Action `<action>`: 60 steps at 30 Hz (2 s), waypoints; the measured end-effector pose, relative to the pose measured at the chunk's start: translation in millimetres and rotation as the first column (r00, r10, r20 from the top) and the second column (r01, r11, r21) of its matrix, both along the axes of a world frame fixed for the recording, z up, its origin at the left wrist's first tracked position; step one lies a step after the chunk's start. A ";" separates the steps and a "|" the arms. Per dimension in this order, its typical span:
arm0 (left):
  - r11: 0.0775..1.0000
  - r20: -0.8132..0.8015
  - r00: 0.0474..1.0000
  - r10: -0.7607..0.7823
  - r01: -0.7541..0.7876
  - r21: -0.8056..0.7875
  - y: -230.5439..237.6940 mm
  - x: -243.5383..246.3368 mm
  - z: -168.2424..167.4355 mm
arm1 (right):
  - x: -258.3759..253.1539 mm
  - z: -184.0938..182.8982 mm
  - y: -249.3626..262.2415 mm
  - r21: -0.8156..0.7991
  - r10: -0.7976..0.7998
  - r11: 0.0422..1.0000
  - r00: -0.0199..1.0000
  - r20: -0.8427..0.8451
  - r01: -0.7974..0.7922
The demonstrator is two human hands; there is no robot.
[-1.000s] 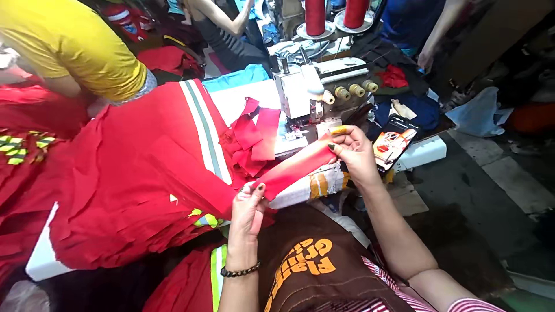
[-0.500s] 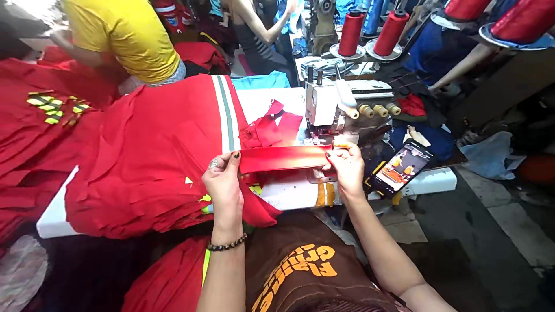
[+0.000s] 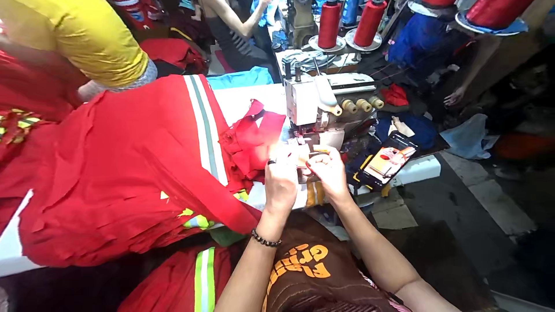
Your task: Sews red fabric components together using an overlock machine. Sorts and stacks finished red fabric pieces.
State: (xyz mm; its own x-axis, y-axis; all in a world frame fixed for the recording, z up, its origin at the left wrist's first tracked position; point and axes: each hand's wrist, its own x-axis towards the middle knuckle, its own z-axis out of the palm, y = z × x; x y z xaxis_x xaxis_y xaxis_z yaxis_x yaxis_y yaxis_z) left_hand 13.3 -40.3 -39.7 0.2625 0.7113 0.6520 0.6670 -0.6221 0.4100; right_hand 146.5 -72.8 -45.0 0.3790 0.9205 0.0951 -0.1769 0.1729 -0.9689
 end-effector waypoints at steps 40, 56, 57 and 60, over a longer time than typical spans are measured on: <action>0.961 0.089 0.958 0.271 -0.264 -0.085 -2.9 -88.4 14.4 | 8.5 -3.4 27.9 0.023 -0.130 0.991 0.930 0.344 0.130; 0.423 0.572 0.213 0.792 0.485 -0.766 -107.9 -126.3 -60.2 | -88.0 -59.6 -51.6 0.083 0.043 0.518 0.122 0.992 -0.851; 0.408 0.567 0.203 0.798 0.509 -0.758 -108.7 -128.3 -57.1 | -85.1 -61.2 -51.1 0.147 -0.032 0.522 0.153 0.988 -0.840; 0.403 0.570 0.212 0.793 0.519 -0.754 -111.9 -128.9 -48.3 | -78.4 -55.7 -52.1 0.314 -0.164 0.520 0.268 0.949 -0.794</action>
